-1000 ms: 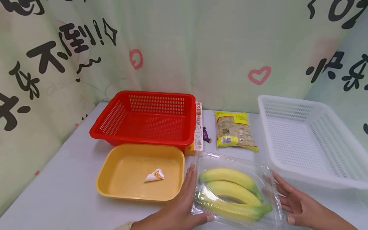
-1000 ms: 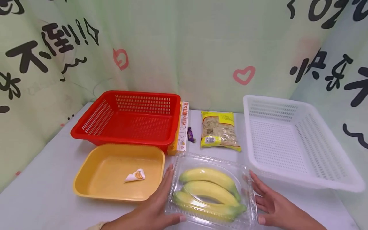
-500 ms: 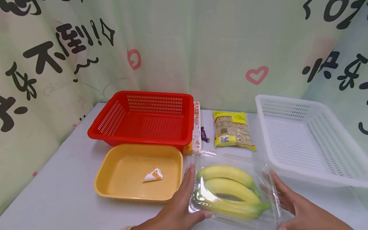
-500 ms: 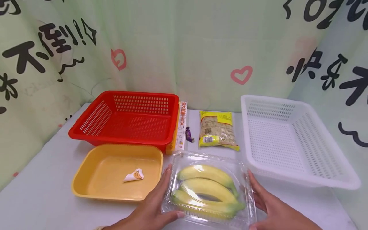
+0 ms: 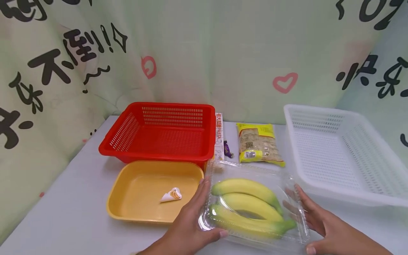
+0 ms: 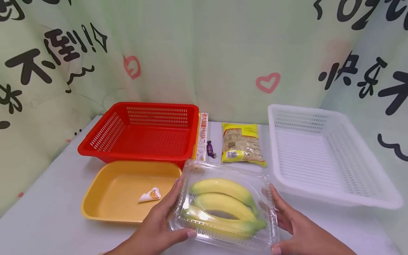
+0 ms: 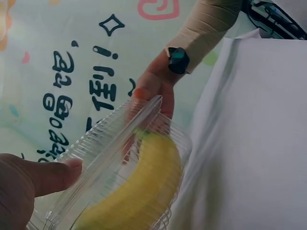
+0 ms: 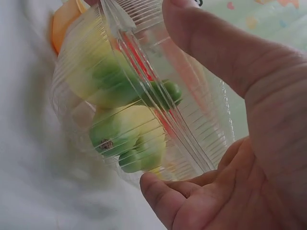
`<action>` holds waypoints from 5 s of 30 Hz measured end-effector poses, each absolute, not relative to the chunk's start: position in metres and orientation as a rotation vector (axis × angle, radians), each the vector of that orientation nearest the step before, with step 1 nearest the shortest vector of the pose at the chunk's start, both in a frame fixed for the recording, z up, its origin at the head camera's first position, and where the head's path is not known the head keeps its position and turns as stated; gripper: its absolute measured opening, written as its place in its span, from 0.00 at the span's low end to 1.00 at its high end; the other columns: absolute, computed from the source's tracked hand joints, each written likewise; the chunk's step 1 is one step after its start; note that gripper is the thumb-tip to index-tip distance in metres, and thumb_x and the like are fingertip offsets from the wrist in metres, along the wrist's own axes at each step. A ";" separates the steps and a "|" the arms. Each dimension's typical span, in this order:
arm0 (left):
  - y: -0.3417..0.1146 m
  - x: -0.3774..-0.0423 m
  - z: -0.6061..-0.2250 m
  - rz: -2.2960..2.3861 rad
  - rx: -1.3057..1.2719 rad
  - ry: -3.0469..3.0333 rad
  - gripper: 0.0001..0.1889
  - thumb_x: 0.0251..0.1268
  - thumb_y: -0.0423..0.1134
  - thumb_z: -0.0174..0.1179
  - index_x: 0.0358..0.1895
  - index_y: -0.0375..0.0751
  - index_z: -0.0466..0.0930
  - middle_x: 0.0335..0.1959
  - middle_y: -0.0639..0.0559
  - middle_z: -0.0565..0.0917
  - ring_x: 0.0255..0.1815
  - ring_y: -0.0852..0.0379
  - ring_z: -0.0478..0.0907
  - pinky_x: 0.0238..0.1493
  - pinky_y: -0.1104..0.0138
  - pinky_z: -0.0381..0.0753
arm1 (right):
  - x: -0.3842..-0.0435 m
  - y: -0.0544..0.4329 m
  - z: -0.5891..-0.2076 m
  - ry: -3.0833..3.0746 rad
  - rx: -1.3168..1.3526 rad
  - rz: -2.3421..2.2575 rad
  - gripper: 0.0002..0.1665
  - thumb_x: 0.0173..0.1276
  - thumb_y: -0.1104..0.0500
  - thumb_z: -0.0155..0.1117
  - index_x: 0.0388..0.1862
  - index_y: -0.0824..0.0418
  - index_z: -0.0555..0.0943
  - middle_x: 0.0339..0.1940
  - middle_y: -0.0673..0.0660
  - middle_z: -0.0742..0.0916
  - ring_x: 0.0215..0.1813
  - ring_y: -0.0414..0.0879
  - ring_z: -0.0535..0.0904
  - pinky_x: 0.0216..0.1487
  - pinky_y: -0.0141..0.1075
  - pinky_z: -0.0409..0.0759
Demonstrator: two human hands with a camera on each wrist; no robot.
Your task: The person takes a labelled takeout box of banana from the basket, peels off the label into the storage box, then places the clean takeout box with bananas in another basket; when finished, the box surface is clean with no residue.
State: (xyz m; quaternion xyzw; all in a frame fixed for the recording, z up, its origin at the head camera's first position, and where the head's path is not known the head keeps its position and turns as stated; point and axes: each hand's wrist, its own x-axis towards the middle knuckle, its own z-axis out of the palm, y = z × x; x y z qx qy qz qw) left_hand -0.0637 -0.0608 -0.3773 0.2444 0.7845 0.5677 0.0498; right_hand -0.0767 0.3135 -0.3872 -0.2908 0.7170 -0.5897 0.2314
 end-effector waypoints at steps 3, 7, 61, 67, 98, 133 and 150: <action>-0.060 -0.064 -0.375 1.776 0.719 2.348 0.57 0.50 0.45 0.76 0.78 0.43 0.44 0.79 0.55 0.43 0.77 0.58 0.39 0.73 0.64 0.49 | -0.074 0.320 -0.388 1.926 -0.676 -1.643 0.61 0.68 0.54 0.66 0.79 0.43 0.29 0.81 0.46 0.43 0.73 0.36 0.58 0.62 0.29 0.70; -0.062 -0.062 -0.371 1.775 0.723 2.377 0.57 0.49 0.44 0.77 0.78 0.41 0.46 0.79 0.53 0.44 0.77 0.58 0.40 0.72 0.65 0.49 | -0.072 0.325 -0.392 1.881 -0.603 -1.671 0.61 0.68 0.58 0.65 0.79 0.41 0.29 0.80 0.43 0.43 0.73 0.36 0.59 0.61 0.29 0.71; -0.108 -0.107 -0.332 1.813 0.780 2.630 0.56 0.50 0.36 0.74 0.79 0.51 0.44 0.77 0.60 0.51 0.74 0.57 0.55 0.55 0.65 0.75 | -0.114 0.241 -0.341 2.151 -1.162 -1.918 0.51 0.62 0.82 0.56 0.78 0.67 0.43 0.80 0.60 0.47 0.77 0.42 0.50 0.66 0.30 0.62; -0.118 -0.116 -0.328 1.752 0.769 2.685 0.57 0.49 0.34 0.75 0.79 0.53 0.44 0.77 0.59 0.54 0.73 0.54 0.59 0.52 0.65 0.78 | -0.122 0.229 -0.338 2.187 -1.123 -1.919 0.50 0.63 0.82 0.55 0.79 0.64 0.45 0.80 0.62 0.47 0.76 0.40 0.52 0.64 0.30 0.65; -0.195 -0.164 -0.315 1.629 0.664 2.958 0.53 0.52 0.35 0.74 0.78 0.58 0.49 0.72 0.47 0.65 0.64 0.44 0.70 0.45 0.72 0.79 | -0.185 0.140 -0.331 2.526 -1.058 -1.574 0.51 0.69 0.56 0.65 0.80 0.46 0.44 0.78 0.46 0.57 0.73 0.46 0.62 0.58 0.38 0.75; -0.219 -0.207 -0.336 1.380 0.362 3.007 0.55 0.52 0.51 0.74 0.79 0.53 0.46 0.67 0.38 0.70 0.61 0.38 0.71 0.47 0.49 0.80 | -0.234 0.094 -0.350 2.641 -0.787 -1.265 0.58 0.64 0.44 0.67 0.81 0.54 0.41 0.81 0.51 0.42 0.79 0.49 0.40 0.63 0.50 0.70; -0.228 -0.226 -0.339 1.296 0.327 2.867 0.56 0.53 0.53 0.73 0.79 0.49 0.44 0.67 0.38 0.70 0.63 0.39 0.68 0.49 0.51 0.80 | -0.244 0.087 -0.353 2.750 -0.774 -1.131 0.57 0.63 0.43 0.67 0.80 0.57 0.46 0.80 0.52 0.52 0.78 0.50 0.50 0.64 0.50 0.70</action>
